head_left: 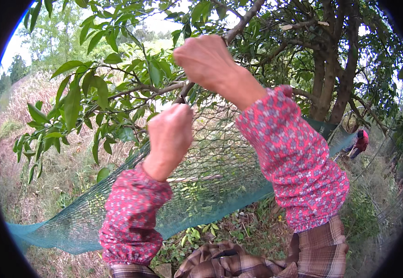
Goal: The person installs a green mesh fence along a sloped, vegetated area. They unroll the mesh, position bamboo poles as supports, and tie the mesh to the poles and nearby tree branches using wire or twine. A second person is visible in the background working on the same fence line.
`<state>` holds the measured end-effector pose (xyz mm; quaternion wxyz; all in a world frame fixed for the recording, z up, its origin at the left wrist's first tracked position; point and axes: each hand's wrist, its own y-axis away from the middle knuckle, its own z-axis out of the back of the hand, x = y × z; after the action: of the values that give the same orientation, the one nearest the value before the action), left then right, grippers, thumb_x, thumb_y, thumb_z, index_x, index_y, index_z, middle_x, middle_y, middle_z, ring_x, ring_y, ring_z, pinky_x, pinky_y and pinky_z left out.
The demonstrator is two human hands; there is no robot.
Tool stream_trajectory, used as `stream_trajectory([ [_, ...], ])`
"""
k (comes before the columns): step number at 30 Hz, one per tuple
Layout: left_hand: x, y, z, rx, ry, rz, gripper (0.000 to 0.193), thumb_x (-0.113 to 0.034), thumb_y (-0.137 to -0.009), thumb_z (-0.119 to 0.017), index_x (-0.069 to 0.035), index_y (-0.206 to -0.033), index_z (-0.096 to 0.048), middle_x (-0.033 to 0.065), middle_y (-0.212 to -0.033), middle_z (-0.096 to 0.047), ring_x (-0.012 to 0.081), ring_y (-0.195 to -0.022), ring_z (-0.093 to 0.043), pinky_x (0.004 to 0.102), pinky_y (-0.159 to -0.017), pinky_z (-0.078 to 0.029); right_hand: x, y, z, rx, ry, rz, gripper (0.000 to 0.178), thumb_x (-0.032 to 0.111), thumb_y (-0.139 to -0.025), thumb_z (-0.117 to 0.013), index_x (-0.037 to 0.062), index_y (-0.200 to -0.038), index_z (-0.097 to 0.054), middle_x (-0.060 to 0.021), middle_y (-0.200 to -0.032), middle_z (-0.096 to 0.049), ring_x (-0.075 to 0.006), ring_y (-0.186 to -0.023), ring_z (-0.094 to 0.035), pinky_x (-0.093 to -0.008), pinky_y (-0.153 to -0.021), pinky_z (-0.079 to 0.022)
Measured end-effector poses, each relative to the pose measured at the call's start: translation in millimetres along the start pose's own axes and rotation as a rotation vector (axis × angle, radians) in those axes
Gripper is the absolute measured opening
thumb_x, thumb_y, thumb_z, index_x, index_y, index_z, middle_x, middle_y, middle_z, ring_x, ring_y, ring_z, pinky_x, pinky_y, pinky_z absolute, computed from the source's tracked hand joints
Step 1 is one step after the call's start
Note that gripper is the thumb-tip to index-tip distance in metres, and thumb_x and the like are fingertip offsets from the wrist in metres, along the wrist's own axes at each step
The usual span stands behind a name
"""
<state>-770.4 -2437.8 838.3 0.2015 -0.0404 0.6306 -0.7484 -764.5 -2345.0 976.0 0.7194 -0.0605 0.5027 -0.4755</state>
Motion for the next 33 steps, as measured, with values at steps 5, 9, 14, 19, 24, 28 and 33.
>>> stream_trajectory([
  [5, -24.2, -1.8, -34.0, -0.043, 0.063, 0.042, 0.002, -0.005, -0.076, -0.057, -0.005, -0.075, -0.055, 0.0124, -0.068, -0.056, 0.0329, -0.064, -0.058, 0.0434, -0.057, -0.044, 8.4, -3.7, -0.2, -0.003, -0.315, 0.153, 0.011, 0.013, -0.077, -0.063, 0.0029, -0.079, -0.066, -0.0143, -0.070, -0.064, -0.0255, -0.062, -0.064, -0.0357, -0.055, -0.051],
  [9, -3.1, 4.7, -30.0, -0.048, 0.127, 0.185, 0.006, -0.007, -0.080, -0.057, -0.004, -0.076, -0.060, 0.0128, -0.072, -0.060, 0.0331, -0.065, -0.059, 0.0408, -0.057, -0.044, -34.3, 55.1, -10.2, -0.215, -0.633, -0.222, 0.022, 0.016, -0.079, -0.064, 0.0004, -0.094, -0.066, -0.0153, -0.079, -0.066, -0.0297, -0.071, -0.065, -0.0389, -0.066, -0.051],
  [14, -2.6, -3.6, -28.3, -0.002, 0.174, 0.111, 0.004, -0.006, -0.079, -0.059, -0.003, -0.076, -0.061, 0.0125, -0.071, -0.060, 0.0320, -0.065, -0.059, 0.0399, -0.057, -0.044, -17.8, 88.2, -59.6, -0.119, -0.736, -0.300, 0.023, 0.015, -0.079, -0.063, 0.0003, -0.097, -0.065, -0.0203, -0.085, -0.065, -0.0323, -0.078, -0.064, -0.0400, -0.071, -0.049],
  [19, -8.3, -16.8, -20.2, -0.050, -0.015, 0.072, 0.003, -0.009, -0.077, -0.064, -0.006, -0.077, -0.064, 0.0088, -0.068, -0.054, 0.0287, -0.062, -0.057, 0.0368, -0.054, -0.042, -6.5, 99.3, -77.6, -0.319, -0.985, -0.472, 0.010, 0.010, -0.076, -0.063, 0.0001, -0.077, -0.067, -0.0182, -0.071, -0.063, -0.0311, -0.064, -0.063, -0.0387, -0.061, -0.048],
  [24, -11.3, -5.6, -24.9, 0.009, 0.004, 0.012, 0.004, -0.004, -0.077, -0.065, -0.001, -0.080, -0.064, 0.0107, -0.067, -0.055, 0.0286, -0.058, -0.056, 0.0353, -0.054, -0.042, -7.2, 100.1, -77.9, -0.435, -0.936, -0.339, 0.014, 0.009, -0.076, -0.064, -0.0001, -0.085, -0.065, -0.0176, -0.077, -0.063, -0.0336, -0.071, -0.062, -0.0406, -0.064, -0.048],
  [28, -12.8, -0.9, -29.5, 0.058, -0.052, -0.010, 0.005, -0.010, -0.079, -0.061, -0.007, -0.075, -0.061, 0.0083, -0.069, -0.054, 0.0287, -0.061, -0.057, 0.0386, -0.053, -0.043, 6.4, 104.1, -82.2, -0.390, -0.855, -0.412, 0.011, 0.010, -0.076, -0.064, -0.0003, -0.077, -0.058, -0.0201, -0.077, -0.062, -0.0352, -0.071, -0.061, -0.0440, -0.064, -0.047],
  [33, -16.1, 14.2, -28.6, 0.241, -0.165, 0.018, 0.007, -0.008, -0.079, -0.062, -0.005, -0.072, -0.062, 0.0098, -0.065, -0.053, 0.0300, -0.056, -0.056, 0.0381, -0.049, -0.041, 5.7, 118.3, -80.9, -0.194, -1.138, -0.528, 0.016, 0.007, -0.081, -0.060, -0.0033, -0.094, -0.062, -0.0174, -0.086, -0.067, -0.0248, -0.072, -0.066, -0.0339, -0.062, -0.051],
])
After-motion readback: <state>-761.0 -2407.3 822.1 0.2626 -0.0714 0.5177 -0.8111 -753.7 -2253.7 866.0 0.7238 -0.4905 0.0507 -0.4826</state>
